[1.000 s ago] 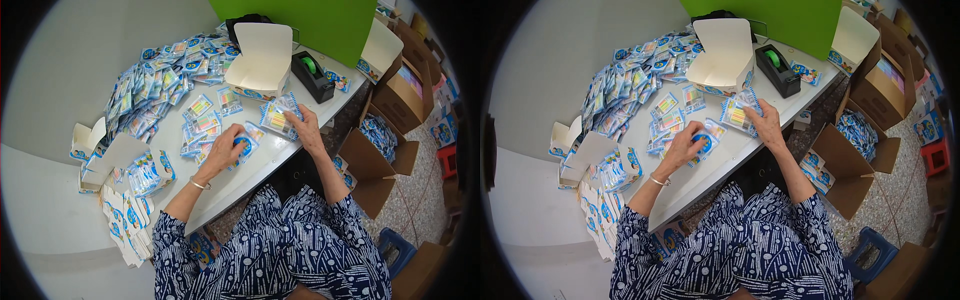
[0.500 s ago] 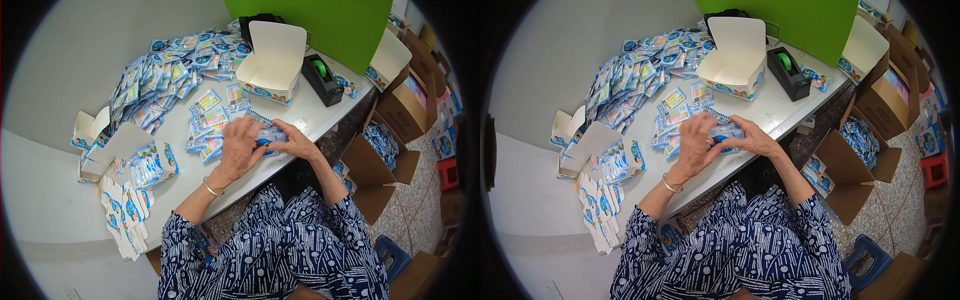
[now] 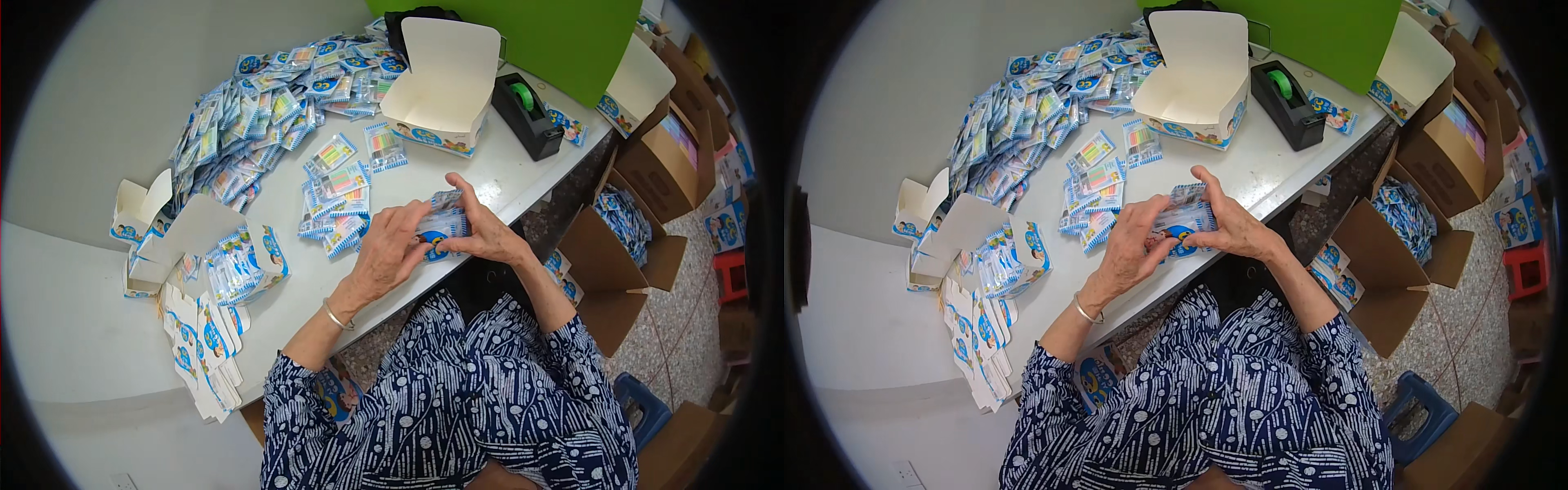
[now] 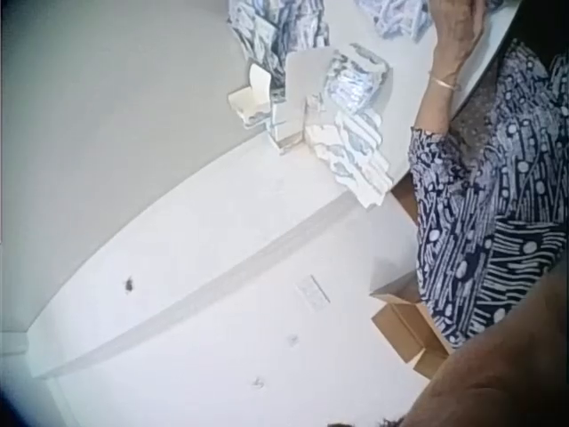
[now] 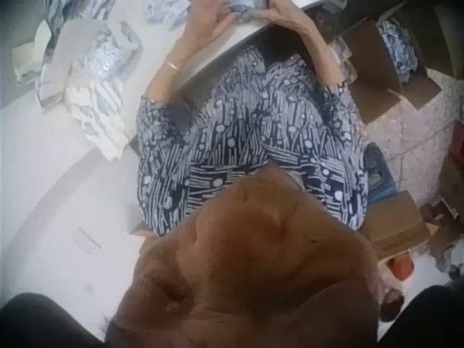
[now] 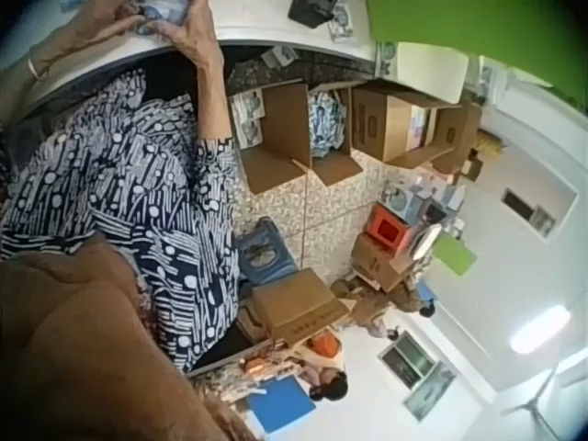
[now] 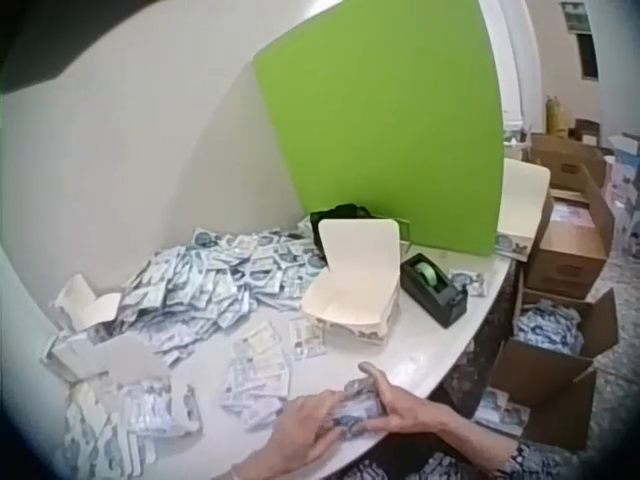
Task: Packaging small blue and white packets into cardboard boxes and sealing them with tape for shipment.
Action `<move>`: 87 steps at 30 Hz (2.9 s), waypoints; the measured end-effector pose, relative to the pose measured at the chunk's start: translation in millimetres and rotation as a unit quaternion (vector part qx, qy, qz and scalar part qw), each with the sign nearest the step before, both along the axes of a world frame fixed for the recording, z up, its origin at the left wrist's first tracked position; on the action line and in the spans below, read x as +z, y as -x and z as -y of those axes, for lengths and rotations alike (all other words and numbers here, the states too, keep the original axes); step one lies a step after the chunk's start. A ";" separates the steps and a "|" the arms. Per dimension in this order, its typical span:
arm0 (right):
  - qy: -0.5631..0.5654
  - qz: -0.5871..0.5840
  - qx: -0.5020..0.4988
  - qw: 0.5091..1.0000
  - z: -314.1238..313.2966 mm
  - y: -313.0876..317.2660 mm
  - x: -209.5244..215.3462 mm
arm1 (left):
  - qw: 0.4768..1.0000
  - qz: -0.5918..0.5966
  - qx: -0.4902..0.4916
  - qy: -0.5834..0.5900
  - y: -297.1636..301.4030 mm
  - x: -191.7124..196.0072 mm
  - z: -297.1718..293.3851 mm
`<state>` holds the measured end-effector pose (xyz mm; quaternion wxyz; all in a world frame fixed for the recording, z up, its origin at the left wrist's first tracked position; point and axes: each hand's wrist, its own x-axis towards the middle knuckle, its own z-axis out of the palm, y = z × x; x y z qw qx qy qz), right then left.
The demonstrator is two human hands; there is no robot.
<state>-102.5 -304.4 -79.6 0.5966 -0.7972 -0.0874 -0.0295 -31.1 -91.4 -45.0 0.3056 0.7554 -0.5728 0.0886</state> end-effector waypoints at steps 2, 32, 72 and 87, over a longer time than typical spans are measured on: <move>0.020 0.054 -0.010 0.998 0.5 1.8 -3.9 | 0.994 -0.103 0.029 0.020 7.0 5.2 2.3; 0.142 0.165 -0.107 0.970 -7.6 15.0 -4.3 | 0.984 -0.101 -0.046 -0.139 -19.4 17.9 -2.8; 0.149 0.118 0.037 0.981 -16.6 -11.8 -14.7 | 0.946 -0.026 0.175 -0.272 -110.2 32.7 -41.7; 0.154 0.117 0.040 0.980 -14.6 -9.0 -12.8 | 0.942 -0.131 0.254 -0.176 -209.4 -4.7 -35.4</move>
